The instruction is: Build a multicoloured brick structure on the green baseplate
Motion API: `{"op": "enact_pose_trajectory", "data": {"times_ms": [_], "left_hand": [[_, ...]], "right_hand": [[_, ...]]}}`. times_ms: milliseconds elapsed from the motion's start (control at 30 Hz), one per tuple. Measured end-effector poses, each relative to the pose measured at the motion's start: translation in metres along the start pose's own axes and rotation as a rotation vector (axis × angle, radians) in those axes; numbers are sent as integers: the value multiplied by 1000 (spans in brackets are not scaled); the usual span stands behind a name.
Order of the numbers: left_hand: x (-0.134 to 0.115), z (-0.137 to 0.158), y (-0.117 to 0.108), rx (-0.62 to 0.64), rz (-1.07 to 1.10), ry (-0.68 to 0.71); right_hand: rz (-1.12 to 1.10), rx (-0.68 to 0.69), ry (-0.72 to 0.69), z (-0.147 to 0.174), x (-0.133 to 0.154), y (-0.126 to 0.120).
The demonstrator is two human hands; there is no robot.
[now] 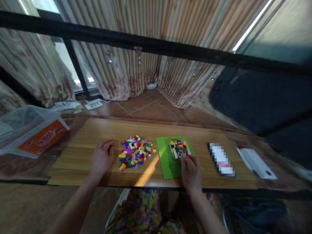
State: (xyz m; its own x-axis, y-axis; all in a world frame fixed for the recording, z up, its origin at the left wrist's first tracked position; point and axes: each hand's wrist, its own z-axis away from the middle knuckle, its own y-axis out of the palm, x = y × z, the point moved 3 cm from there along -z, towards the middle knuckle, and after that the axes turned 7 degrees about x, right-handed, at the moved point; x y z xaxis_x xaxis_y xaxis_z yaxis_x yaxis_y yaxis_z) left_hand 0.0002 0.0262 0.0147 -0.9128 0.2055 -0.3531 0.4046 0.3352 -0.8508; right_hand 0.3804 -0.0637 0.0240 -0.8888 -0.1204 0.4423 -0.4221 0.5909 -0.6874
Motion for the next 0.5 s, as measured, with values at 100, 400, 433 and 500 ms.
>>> {"op": "enact_pose_trajectory", "data": {"times_ms": [100,400,433,500], "left_hand": [[-1,0,1,2,-3,-36],[-2,1,-2,29,28,-50],[-2,1,-2,30,29,-49],[-3,0,-3,26,26,-54]], "right_hand": [[-31,28,14,2,-1,1],[-228,203,163,-1,-7,-5],[-257,213,175,-1,-6,-8],[-298,180,212,3,-3,-14]]}}
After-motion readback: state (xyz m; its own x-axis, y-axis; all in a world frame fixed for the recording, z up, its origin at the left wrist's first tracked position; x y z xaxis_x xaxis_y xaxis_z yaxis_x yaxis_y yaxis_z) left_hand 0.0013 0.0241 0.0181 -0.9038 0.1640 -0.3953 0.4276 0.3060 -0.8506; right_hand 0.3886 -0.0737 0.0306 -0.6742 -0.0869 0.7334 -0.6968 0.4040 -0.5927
